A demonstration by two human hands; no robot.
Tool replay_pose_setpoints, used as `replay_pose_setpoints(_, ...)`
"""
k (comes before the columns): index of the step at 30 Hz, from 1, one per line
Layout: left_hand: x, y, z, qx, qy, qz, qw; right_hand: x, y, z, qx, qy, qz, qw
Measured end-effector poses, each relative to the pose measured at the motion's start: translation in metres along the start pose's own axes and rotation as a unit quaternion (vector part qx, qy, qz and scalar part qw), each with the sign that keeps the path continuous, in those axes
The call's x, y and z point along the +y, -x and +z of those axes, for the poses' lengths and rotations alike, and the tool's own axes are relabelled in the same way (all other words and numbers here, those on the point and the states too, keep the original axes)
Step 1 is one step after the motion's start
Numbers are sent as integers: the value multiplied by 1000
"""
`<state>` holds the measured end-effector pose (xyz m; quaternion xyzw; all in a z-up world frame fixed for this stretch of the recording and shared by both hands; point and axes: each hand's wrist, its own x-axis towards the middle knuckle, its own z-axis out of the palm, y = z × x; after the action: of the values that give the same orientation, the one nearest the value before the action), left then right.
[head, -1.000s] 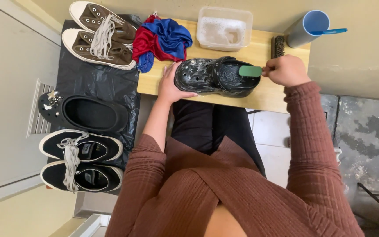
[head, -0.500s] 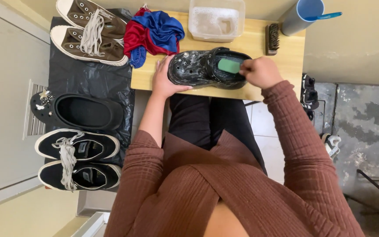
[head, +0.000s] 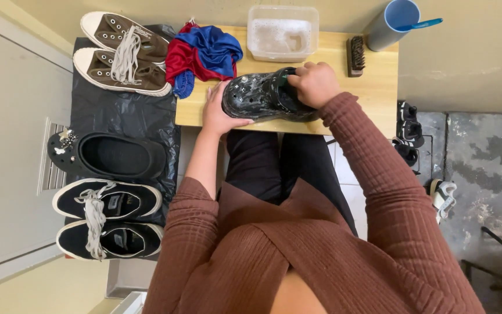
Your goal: Brushing the exterior of a black clog shoe with a small brush and soapy water to clean it.
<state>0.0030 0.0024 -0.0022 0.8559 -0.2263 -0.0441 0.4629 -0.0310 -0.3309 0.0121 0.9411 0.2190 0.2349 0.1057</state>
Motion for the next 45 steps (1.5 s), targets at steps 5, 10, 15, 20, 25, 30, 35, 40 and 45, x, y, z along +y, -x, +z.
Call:
replay_pose_setpoints(5,-6,2,3,17,-4,8,1000,35,45,-8,-39,-15,58,997)
replay_pose_setpoints(10,-8,3,6,21,1,9,1000,71,64,-57,-267,-54,212,939)
replay_pose_setpoints(15,-12,3,6,11,-14,18,1000,50,17,-101,-389,-294,317,813)
replay_pose_setpoints(20,-13,4,8,25,-2,6,1000,17,4,-92,-383,-350,327,789)
replay_pose_setpoints(25,-15,2,8,19,-3,16,1000,29,7,-118,-404,-344,323,784)
replay_pose_setpoints(30,-11,5,7,15,0,4,1000,40,-1,-117,-430,-328,328,775)
replay_pose_setpoints(35,-13,1,10,22,0,17,1000,-17,-21,-46,-397,-323,262,818)
replay_pose_setpoints(40,-14,1,11,26,-1,18,999,17,-18,-92,-422,-328,268,801)
replay_pose_setpoints(45,-17,-2,11,33,-6,36,999,31,12,-40,-358,-197,277,870)
